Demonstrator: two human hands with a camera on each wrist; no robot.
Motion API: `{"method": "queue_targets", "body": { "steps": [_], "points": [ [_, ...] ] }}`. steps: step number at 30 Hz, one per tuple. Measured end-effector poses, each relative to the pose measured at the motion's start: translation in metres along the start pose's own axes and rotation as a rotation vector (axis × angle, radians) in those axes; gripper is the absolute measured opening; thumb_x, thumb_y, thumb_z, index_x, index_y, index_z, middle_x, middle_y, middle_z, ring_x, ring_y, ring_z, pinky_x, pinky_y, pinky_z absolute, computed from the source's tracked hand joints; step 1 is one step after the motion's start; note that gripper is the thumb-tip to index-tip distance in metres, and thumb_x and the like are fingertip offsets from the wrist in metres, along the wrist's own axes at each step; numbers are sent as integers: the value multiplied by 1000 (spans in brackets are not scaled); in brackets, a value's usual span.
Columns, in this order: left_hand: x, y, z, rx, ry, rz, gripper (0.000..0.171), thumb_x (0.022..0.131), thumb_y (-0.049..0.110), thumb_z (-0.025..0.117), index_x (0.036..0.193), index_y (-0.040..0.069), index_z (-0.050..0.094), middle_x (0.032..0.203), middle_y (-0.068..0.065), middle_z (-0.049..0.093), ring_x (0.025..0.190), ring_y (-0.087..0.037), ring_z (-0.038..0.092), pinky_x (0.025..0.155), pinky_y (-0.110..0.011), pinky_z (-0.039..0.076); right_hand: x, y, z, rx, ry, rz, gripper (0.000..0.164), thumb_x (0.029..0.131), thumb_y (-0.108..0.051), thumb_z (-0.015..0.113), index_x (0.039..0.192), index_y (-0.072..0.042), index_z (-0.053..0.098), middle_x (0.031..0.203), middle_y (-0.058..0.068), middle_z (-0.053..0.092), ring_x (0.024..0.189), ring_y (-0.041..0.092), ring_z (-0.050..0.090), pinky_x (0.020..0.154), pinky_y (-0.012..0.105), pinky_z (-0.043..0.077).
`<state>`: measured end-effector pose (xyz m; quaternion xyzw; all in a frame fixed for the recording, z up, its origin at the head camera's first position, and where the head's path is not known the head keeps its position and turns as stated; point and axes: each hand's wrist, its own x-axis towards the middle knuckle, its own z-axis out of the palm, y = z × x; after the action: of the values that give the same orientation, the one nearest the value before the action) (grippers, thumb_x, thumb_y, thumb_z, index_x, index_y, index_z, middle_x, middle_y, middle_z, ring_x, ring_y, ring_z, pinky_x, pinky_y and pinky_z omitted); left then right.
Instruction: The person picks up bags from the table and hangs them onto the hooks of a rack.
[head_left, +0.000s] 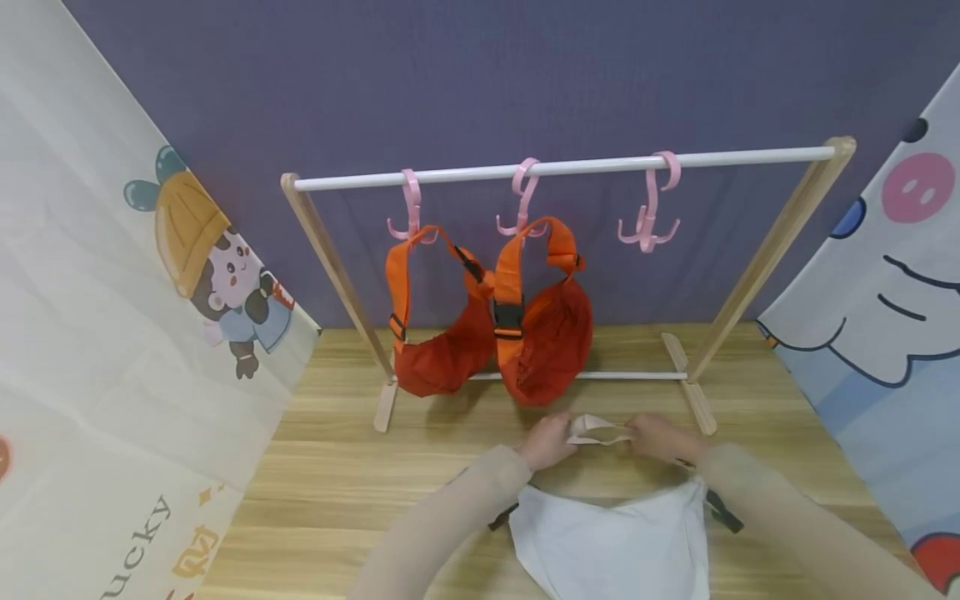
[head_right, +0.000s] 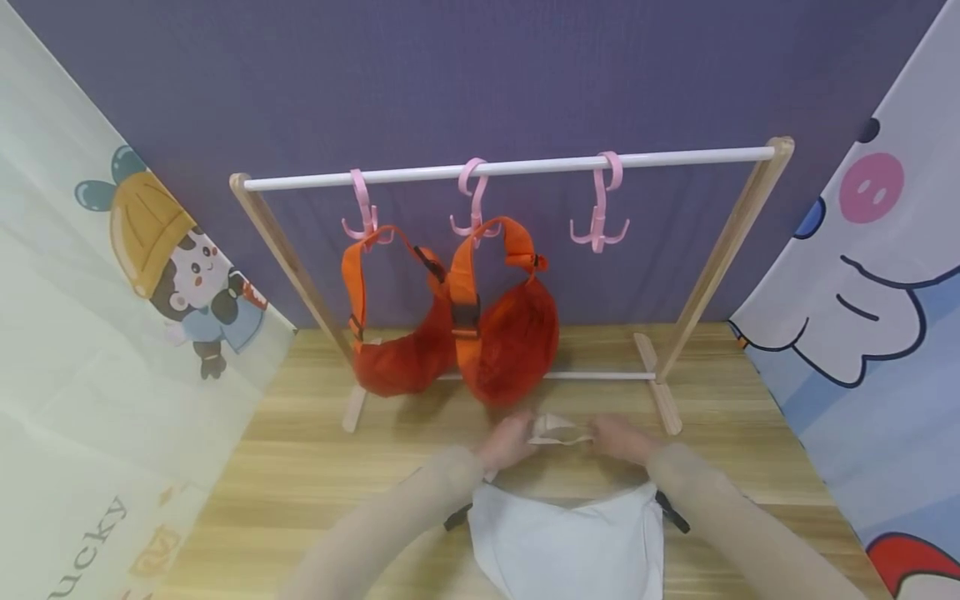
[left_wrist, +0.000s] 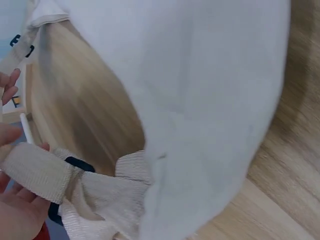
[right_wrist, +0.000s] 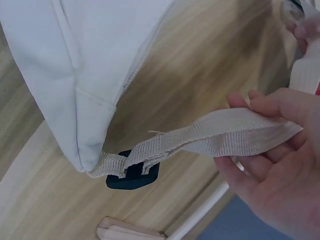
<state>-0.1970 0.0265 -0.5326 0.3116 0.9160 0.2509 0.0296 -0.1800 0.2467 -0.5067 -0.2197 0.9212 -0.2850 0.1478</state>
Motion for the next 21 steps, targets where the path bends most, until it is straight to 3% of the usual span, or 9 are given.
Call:
{"method": "queue_targets", "body": {
  "steps": [4,10,21],
  "points": [
    [2,5,-3,-89,-20,-31,30,70,14,72,95,4,57,74,0,55,64,-9,50,57,-17,40,-1,-1,-6,54,-23,34,7,74,1,60,79,5,63,60,1,53,47,5,39,43,20,37],
    [7,8,-4,-143,-15,-33,39,71,16,70,106,7,58,82,2,60,68,-5,51,61,-15,40,-3,-11,-16,89,-43,19,6,76,1,58,76,5,62,58,7,54,46,4,38,42,20,36],
    [5,19,-27,-306,7,14,23,76,15,67,94,5,57,67,5,50,57,-2,44,50,-13,38,-9,-26,-32,92,-24,-25,8,76,0,56,72,0,62,57,5,56,47,2,39,45,20,36]
  ]
}}
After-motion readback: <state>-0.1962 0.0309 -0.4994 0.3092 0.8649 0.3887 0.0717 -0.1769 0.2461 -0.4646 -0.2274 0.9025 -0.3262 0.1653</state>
